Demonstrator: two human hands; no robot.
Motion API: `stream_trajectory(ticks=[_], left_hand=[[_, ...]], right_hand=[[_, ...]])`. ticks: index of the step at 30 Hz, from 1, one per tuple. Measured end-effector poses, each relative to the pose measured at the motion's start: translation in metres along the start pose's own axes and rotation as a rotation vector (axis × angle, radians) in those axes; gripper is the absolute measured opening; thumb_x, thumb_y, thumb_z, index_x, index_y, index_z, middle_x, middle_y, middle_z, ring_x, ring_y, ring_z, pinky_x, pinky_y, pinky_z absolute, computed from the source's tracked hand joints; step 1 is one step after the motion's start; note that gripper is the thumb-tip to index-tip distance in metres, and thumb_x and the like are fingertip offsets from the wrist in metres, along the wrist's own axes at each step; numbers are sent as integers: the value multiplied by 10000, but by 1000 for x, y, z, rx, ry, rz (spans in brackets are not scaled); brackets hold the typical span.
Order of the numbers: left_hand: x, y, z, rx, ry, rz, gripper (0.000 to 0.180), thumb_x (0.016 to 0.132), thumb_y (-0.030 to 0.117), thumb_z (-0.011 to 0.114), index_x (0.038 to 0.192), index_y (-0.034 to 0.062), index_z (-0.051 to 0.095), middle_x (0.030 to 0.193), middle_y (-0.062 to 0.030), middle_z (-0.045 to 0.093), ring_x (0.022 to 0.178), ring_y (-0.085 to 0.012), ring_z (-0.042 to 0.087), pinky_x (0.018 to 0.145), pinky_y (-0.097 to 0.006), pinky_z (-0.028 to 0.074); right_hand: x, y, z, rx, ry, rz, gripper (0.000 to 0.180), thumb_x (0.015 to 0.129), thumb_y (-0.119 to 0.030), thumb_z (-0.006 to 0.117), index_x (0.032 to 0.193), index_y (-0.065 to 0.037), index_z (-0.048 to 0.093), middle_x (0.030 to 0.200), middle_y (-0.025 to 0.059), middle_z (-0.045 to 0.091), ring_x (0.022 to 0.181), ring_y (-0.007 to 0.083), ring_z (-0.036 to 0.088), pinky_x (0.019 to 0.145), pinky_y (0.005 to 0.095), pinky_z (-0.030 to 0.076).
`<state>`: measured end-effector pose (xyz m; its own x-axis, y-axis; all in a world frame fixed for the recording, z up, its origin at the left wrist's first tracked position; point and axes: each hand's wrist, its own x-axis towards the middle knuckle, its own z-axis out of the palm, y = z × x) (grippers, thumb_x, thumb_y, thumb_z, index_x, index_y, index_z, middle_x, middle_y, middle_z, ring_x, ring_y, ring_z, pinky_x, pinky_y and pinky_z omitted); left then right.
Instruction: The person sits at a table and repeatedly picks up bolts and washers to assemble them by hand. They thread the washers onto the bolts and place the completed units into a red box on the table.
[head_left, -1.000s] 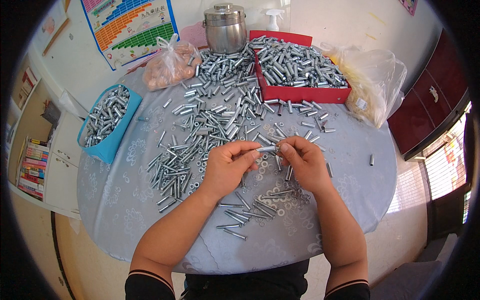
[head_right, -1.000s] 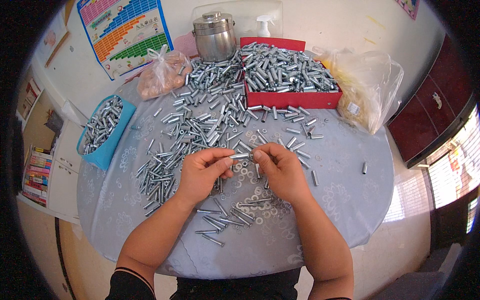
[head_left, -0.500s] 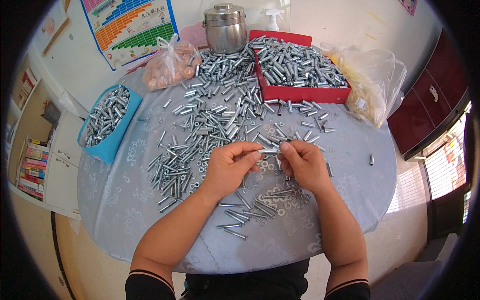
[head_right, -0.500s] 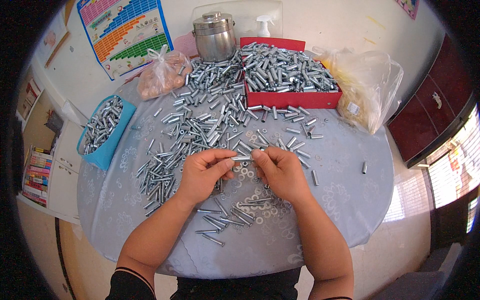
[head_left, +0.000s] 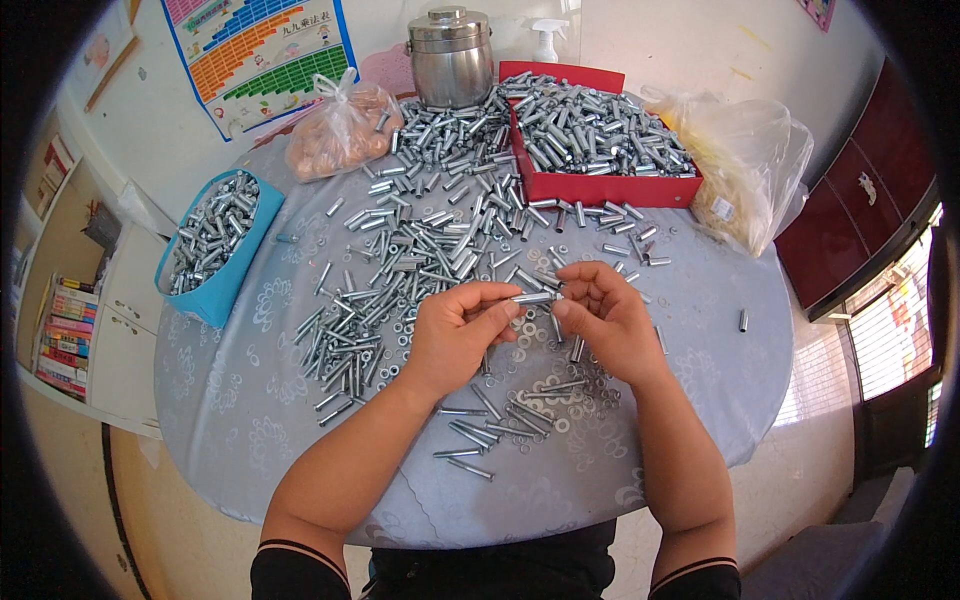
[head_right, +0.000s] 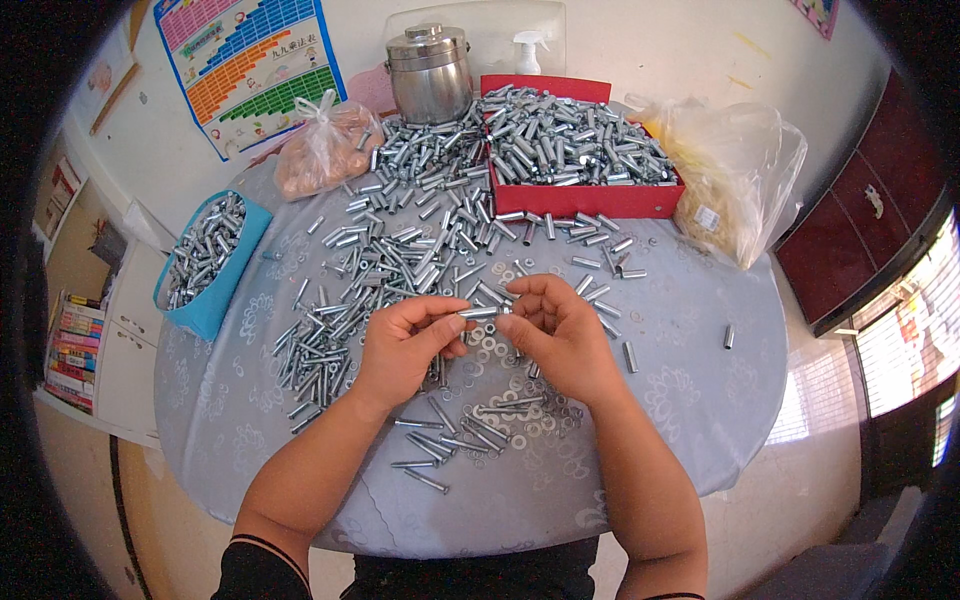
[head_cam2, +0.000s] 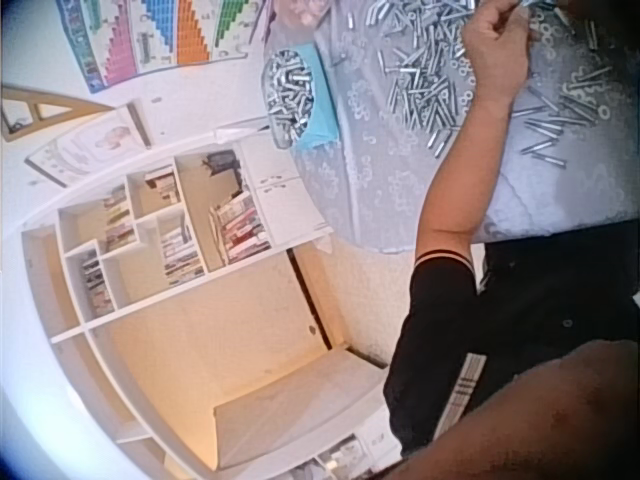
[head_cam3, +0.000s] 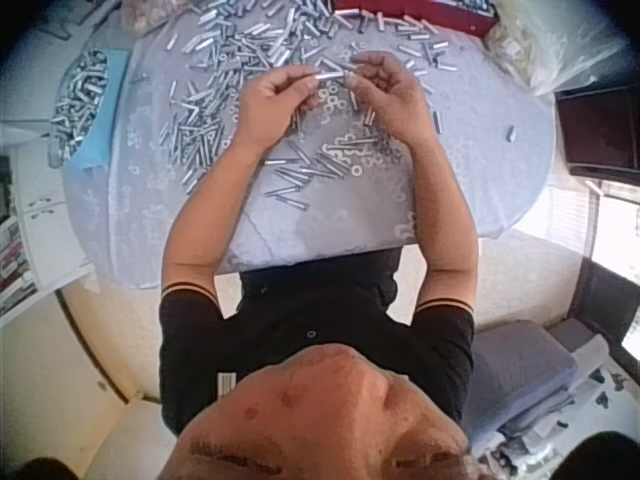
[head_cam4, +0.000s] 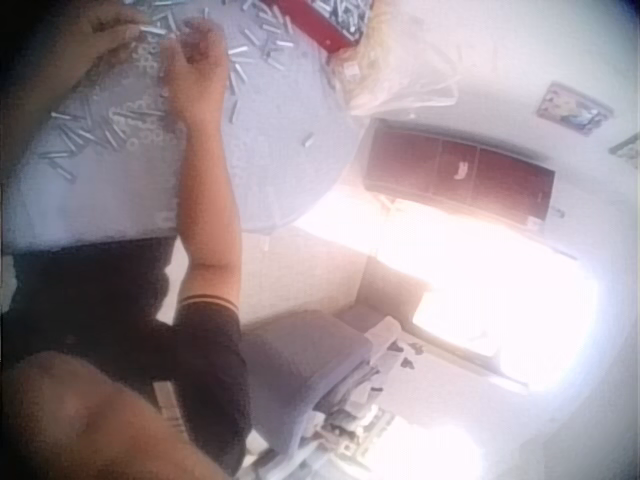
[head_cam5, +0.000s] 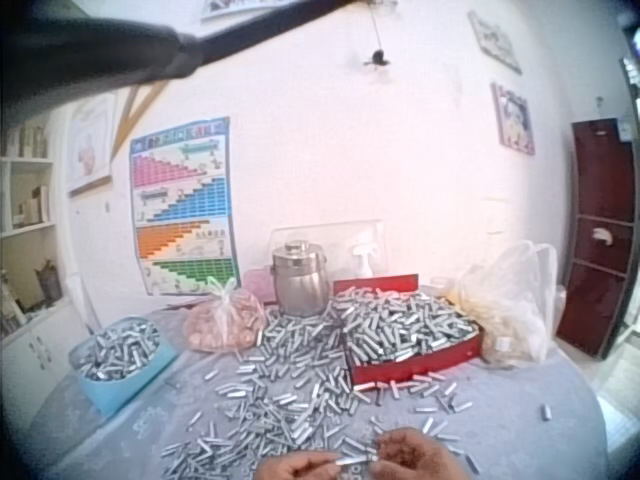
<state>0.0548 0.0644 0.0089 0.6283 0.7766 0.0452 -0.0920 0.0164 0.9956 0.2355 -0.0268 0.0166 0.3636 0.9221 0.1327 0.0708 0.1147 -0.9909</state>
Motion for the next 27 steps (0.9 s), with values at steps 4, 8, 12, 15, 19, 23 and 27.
stream_trajectory(ticks=[4,8,12,15,19,23,27], left_hand=[[-1,0,-1,1,2,9,214,951,83,644,1132,-24,679,940,-85,730,731,-103,665,657,-229,543],[0,-2,1,-1,-2,7,216,951,83,642,1136,-23,677,945,-91,731,735,-110,668,659,-233,547],[0,-3,-1,-8,-3,14,216,953,84,641,1136,-25,675,949,-96,731,738,-115,671,660,-236,551],[-1,-1,1,-6,-2,10,216,953,86,641,1135,-25,674,947,-97,731,739,-115,671,662,-237,552],[-1,0,1,-23,5,7,216,953,89,642,1134,-25,675,944,-96,732,737,-111,667,664,-236,549],[0,0,0,5,-4,15,218,953,90,644,1135,-24,676,944,-94,733,737,-107,666,664,-236,549],[0,2,-1,2,8,1,217,952,87,643,1135,-25,677,941,-93,733,740,-107,667,666,-237,550]], right_hand=[[1,-3,-11,-91,-87,110,210,980,-212,633,937,-6,642,733,-2,614,620,64,541,571,225,439],[1,-2,-6,-32,-41,67,225,983,-216,628,926,1,641,738,0,620,617,65,541,568,223,438],[1,-6,-13,-32,-111,146,199,975,-193,636,946,4,642,761,11,632,639,69,559,580,225,454],[2,-6,-15,-7,-87,178,188,969,-181,643,978,7,643,783,19,642,652,72,574,592,226,467],[2,-9,-8,132,-28,84,185,966,-167,644,1011,12,648,798,19,645,664,75,581,604,227,475],[3,-2,-15,3,-106,109,173,950,-131,657,1044,13,651,812,18,647,688,76,583,625,230,480],[4,-7,-12,45,-118,148,166,937,-101,668,1058,12,651,833,13,653,709,76,584,645,232,485]])
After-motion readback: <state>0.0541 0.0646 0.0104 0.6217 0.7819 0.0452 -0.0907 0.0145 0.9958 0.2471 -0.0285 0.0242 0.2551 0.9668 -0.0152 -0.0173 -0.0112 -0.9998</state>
